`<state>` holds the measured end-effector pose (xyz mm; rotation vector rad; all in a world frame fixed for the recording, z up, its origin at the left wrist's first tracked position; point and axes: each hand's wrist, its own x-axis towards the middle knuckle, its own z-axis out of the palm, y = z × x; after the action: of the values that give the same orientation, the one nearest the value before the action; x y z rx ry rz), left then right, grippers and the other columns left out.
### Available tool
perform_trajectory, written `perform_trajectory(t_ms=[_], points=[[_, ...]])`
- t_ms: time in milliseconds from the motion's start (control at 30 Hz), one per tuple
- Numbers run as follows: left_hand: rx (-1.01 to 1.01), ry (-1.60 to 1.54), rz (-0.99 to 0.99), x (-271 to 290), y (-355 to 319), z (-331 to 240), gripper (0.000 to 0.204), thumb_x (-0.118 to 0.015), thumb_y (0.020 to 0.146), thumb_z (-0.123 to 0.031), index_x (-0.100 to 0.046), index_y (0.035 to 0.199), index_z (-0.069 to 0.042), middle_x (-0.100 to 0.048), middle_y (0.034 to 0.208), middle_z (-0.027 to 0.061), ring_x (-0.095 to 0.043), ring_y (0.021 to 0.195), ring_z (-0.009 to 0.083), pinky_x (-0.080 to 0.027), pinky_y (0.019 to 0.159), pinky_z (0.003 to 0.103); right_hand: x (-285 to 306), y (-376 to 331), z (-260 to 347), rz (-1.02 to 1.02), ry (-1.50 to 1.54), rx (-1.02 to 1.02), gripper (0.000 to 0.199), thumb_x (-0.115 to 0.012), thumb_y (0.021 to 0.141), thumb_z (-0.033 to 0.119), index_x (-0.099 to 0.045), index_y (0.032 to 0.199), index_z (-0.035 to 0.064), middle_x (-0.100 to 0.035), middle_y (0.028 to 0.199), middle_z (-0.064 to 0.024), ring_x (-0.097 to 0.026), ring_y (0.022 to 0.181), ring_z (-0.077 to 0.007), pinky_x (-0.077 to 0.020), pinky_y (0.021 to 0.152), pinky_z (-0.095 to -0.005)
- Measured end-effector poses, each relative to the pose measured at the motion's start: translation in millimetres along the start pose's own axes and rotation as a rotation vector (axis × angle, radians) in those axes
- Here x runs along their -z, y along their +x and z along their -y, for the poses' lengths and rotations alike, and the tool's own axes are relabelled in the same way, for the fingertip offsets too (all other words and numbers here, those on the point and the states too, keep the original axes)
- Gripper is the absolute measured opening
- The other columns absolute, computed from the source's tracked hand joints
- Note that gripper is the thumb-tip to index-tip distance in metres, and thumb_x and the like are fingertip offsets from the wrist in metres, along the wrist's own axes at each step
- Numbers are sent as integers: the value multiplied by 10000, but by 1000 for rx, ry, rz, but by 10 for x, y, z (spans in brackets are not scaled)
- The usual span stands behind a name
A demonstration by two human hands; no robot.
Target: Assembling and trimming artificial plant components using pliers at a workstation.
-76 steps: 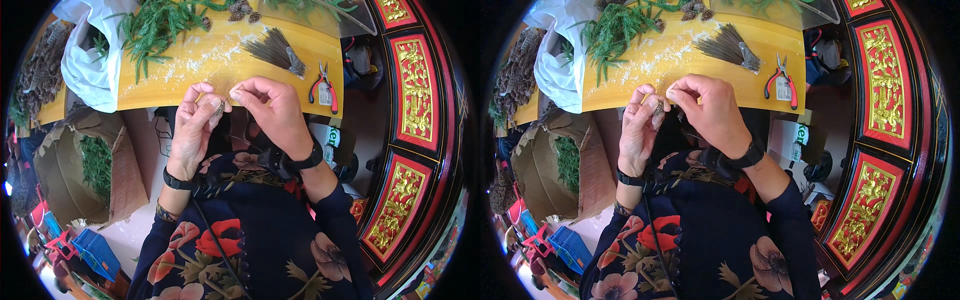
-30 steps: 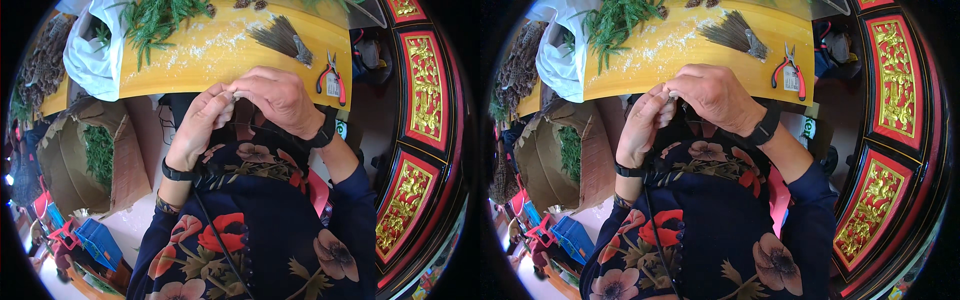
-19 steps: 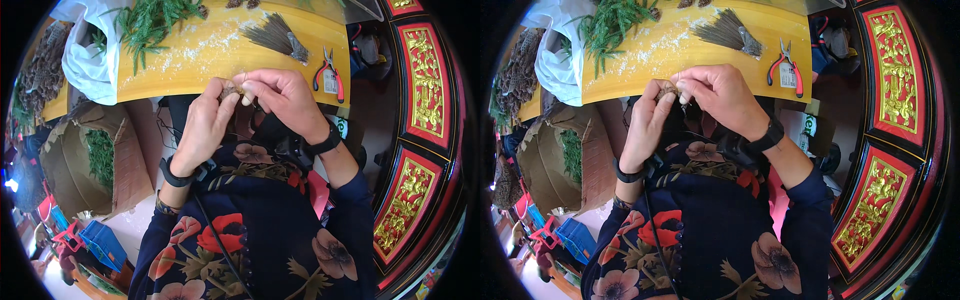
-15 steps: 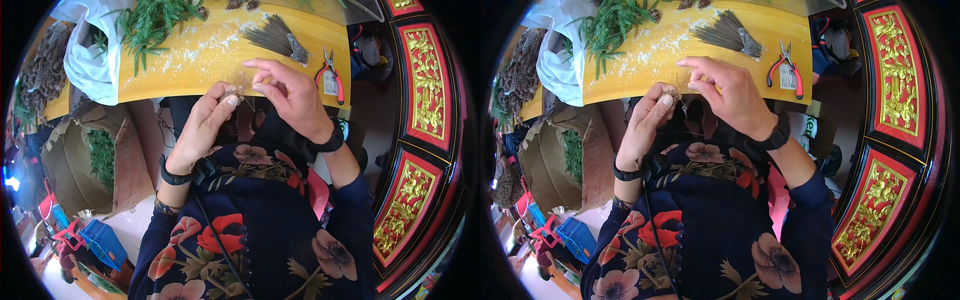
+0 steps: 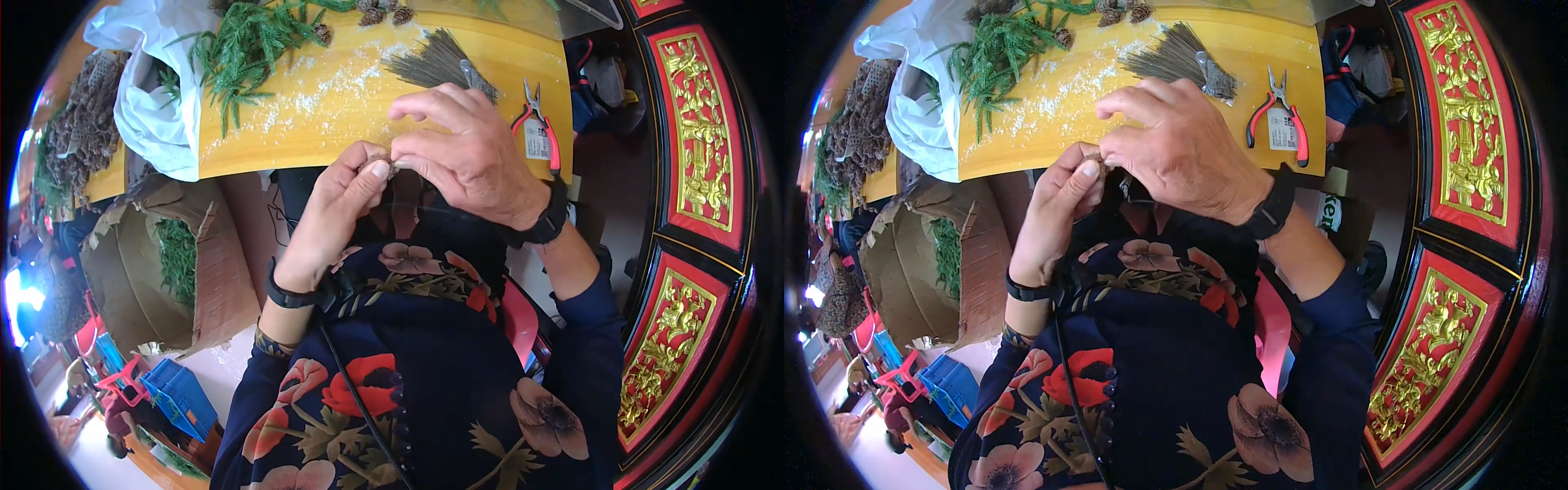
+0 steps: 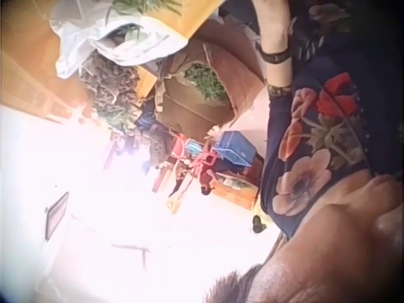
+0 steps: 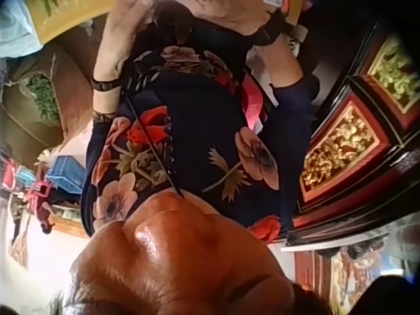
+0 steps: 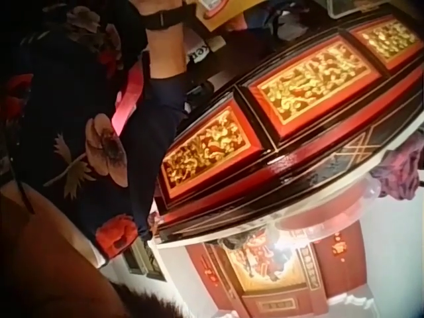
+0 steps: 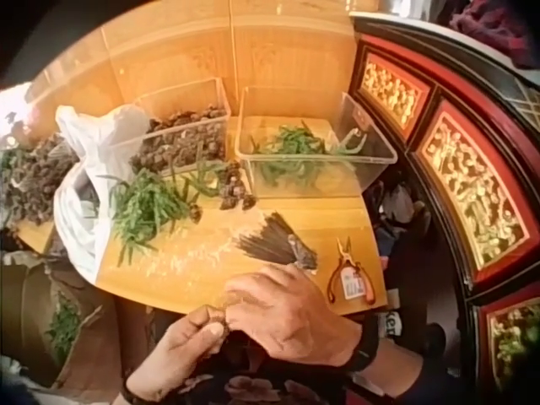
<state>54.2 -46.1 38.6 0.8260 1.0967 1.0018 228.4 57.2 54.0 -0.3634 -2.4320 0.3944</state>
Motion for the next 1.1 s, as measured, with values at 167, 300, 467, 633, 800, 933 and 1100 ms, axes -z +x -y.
perform_trajectory(t_ms=[167, 300, 467, 633, 800, 933, 1100], points=[[-207, 681, -234, -182, 91, 30, 174, -515, 973, -170, -499, 1002, 1, -539, 775, 35, -502, 703, 76, -415, 611, 225, -226, -269, 82, -94, 350, -543, 163, -694, 787, 84, -652, 942, 53, -624, 916, -16, -573, 753, -135, -427, 651, -254], [-266, 542, -255, -153, 205, 149, 179, -514, 975, -177, -497, 1004, -1, -559, 776, 38, -521, 681, 69, -427, 590, 236, -479, -371, 269, -334, 902, -1032, 153, -655, 864, 95, -634, 995, 20, -602, 835, 14, -530, 718, -70, -392, 615, -208], [-109, 97, -152, -135, 314, 239, 170, -493, 986, -192, -495, 992, -21, -559, 762, 18, -504, 626, 47, -415, 548, 228, -676, -497, 363, -601, 1284, -1190, 168, -616, 906, 85, -620, 1048, -5, -578, 806, 18, -468, 665, -39, -360, 578, -187], [-26, -15, -111, -263, 306, 218, 113, -505, 980, -182, -511, 1000, -71, -422, 713, -76, -366, 625, 18, -312, 572, 157, -665, -529, 339, -705, 1296, -1192, 158, -594, 915, 59, -614, 1053, -17, -568, 795, 18, -447, 642, -36, -343, 558, -189], [-14, 180, -94, -313, 262, 233, 148, -522, 970, -184, -496, 989, -40, -458, 703, -31, -435, 618, 51, -365, 548, 209, -702, -695, 313, -688, 1346, -1176, 136, -587, 922, 66, -617, 1029, -13, -562, 786, 24, -444, 634, -35, -341, 557, -188], [-226, 667, -171, -358, 226, 266, 205, -569, 938, -193, -484, 989, -14, -501, 701, 43, -513, 607, 132, -418, 542, 281, -688, -738, 314, -700, 1457, -1153, 118, -583, 929, 86, -618, 1003, 1, -552, 778, 33, -445, 636, -34, -343, 568, -186], [-518, 1059, -185, -319, 240, 269, 261, -622, 887, -181, -486, 1036, -15, -551, 741, 120, -570, 627, 247, -453, 565, 345, -621, -699, 313, -703, 1529, -1200, 111, -588, 928, 100, -619, 988, 12, -543, 781, 38, -437, 634, -33, -337, 567, -191]])
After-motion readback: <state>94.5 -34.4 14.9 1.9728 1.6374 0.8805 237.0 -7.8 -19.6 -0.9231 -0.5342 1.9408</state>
